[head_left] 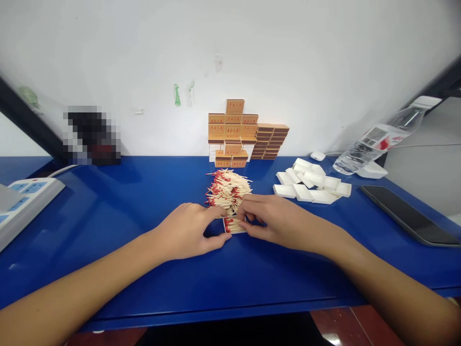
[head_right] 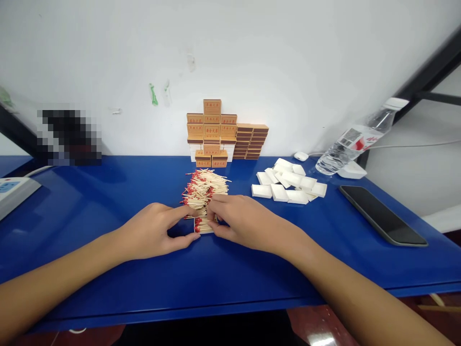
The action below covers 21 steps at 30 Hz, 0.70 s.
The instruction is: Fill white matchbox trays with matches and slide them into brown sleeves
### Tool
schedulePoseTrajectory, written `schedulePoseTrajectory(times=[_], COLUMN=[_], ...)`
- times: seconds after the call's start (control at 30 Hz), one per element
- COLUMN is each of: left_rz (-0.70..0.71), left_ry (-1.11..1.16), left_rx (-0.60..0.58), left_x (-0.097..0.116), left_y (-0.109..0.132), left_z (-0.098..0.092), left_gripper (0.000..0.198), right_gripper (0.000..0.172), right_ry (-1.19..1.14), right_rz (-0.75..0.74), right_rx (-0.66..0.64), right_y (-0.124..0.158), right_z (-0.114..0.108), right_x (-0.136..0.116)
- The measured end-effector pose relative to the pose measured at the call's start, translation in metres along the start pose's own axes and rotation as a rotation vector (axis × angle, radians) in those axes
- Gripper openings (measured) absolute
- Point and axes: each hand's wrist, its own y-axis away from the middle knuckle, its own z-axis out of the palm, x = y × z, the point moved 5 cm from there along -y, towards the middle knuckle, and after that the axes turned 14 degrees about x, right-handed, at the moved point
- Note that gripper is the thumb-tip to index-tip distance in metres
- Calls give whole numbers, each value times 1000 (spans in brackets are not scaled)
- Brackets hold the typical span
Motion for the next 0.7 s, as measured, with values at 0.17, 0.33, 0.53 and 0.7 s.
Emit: schedulePoseTrajectory(times=[0.17,0.33,0.53,0.7], left_rz=[4,24,26,33], left_ry=[3,20,15,18], left_rx=[9,18,27,26], left_x=[-1,2,3,2], left_y=[0,0,2,2], left_z=[1,0,-1,-1], left_gripper=[41,39,37,37], right_gripper=[11,10,9,10], right_ry=[22,11,-2,11], right_rz=[-15,-15,-30,-45], right_rx=[22,18,55,39], right_y=[0,0,0,0], right_z=[-3,0,0,0], right_x=[0,2,1,1])
